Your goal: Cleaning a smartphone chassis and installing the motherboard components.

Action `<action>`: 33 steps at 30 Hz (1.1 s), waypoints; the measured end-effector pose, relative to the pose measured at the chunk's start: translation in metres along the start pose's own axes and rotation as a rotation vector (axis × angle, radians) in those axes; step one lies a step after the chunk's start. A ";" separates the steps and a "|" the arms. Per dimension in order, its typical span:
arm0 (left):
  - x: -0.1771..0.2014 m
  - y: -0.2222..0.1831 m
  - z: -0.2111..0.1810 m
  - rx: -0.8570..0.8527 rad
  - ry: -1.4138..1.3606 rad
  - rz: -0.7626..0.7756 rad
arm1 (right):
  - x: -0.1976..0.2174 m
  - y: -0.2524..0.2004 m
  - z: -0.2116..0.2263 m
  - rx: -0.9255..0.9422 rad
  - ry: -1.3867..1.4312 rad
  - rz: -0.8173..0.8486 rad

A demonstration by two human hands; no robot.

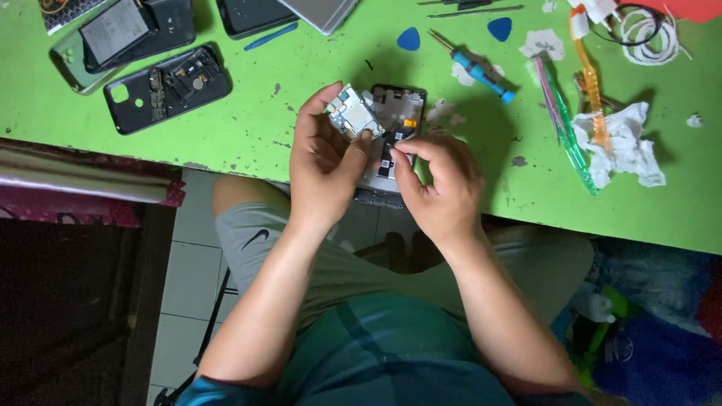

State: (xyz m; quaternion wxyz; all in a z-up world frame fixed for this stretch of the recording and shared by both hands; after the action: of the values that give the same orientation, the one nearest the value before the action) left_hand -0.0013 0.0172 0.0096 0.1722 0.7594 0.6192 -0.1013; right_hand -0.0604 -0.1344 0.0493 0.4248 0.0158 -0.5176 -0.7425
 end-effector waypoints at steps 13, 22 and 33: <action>-0.001 -0.007 0.010 -0.114 -0.004 -0.026 | 0.005 0.005 0.002 -0.019 0.138 0.027; 0.008 -0.007 0.019 -0.124 0.047 -0.039 | 0.003 0.007 0.006 -0.044 0.135 0.072; -0.010 -0.017 -0.011 0.052 0.099 -0.015 | 0.005 0.000 0.006 -0.090 0.060 0.155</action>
State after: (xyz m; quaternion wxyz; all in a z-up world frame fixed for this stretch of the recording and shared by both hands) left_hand -0.0205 0.0150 0.0210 0.1208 0.7631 0.6296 -0.0812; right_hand -0.0666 -0.1330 0.0541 0.4965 -0.0211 -0.4706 -0.7291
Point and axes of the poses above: each hand's wrist, its own y-axis towards the middle knuckle, its own x-axis out of the back of the hand, z = x × y, the point moved 5 cm from there along y, towards the middle knuckle, and after that the axes turned 6 degrees about -y, right-handed, at the moved point
